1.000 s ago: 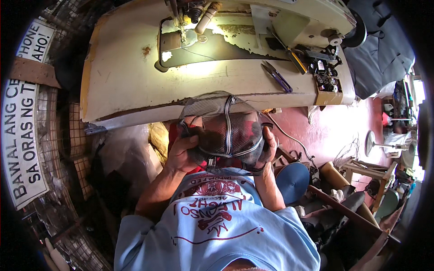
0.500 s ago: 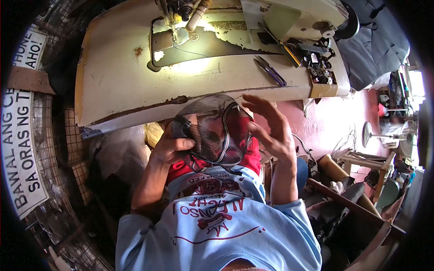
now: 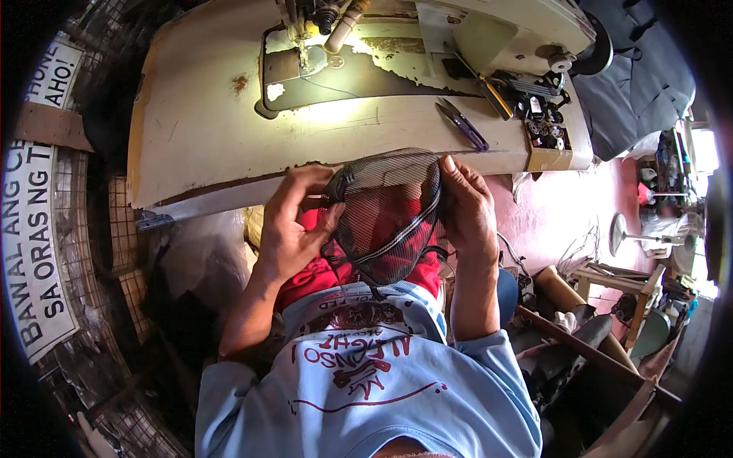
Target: The person handles and shapes a mesh cap by turning, pressing, and smoothing along its stitched panels with both hands, then places it onto the sewing table.
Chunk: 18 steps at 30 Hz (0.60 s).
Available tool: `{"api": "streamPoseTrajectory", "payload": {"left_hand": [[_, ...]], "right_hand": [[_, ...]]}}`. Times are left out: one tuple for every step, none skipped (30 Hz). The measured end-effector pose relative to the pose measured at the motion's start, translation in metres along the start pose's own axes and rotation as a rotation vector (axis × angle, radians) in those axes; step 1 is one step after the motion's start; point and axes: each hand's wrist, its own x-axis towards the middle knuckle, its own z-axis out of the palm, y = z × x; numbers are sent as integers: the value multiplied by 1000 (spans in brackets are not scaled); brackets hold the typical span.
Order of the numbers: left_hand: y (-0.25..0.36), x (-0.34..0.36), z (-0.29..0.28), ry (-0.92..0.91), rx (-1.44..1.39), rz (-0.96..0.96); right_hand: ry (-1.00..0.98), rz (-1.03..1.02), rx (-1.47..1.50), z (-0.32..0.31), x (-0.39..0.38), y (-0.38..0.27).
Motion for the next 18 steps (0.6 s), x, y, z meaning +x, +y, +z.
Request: {"api": "streamPoseTrajectory", "payload": {"left_hand": [[3, -1, 0, -11, 100, 52], [5, -1, 4, 2, 121, 38], [7, -1, 6, 13, 139, 26], [6, -2, 5, 19, 142, 25], [3, -3, 4, 42, 96, -107], [0, -3, 3, 67, 51, -240], [-3, -2, 2, 73, 54, -241], [-6, -1, 1, 91, -182, -296], [-7, 0, 1, 103, -425, -348], [-5, 1, -1, 78, -568, -415], [-1, 4, -3, 52, -905, -494], [1, 6, -9, -23, -1054, -518], [2, 7, -13, -101, -1203, -540], [3, 5, -11, -40, -1175, -601], [4, 6, -11, -35, -1177, -600], [5, 9, -12, -105, -1139, -577], [5, 12, -12, -174, -1101, -554], [1, 12, -9, -153, -872, -444]], "right_hand": [[23, -15, -40, 7, -1, -1], [46, -31, -79, 11, -2, 0], [41, -27, -80, 8, -3, 1], [50, -39, -165, 0, -4, 3], [59, -53, -250, -3, -4, 4], [52, -49, -248, 0, -4, 5], [132, -68, -324, 4, -3, 6], [212, -87, -399, 8, -3, 7], [210, -85, -401, 7, -3, 7], [215, -85, -374, 6, -2, 7], [219, -85, -347, 4, -2, 7], [160, -31, -290, -5, -1, 5], [161, -31, -292, -9, -1, 9], [216, -33, -219, -11, -2, 12], [268, -32, -147, -10, -1, 14], [233, -34, -117, -14, -2, 14], [231, -32, -119, -14, -2, 13], [283, -30, -105, -12, -3, 12]]}}
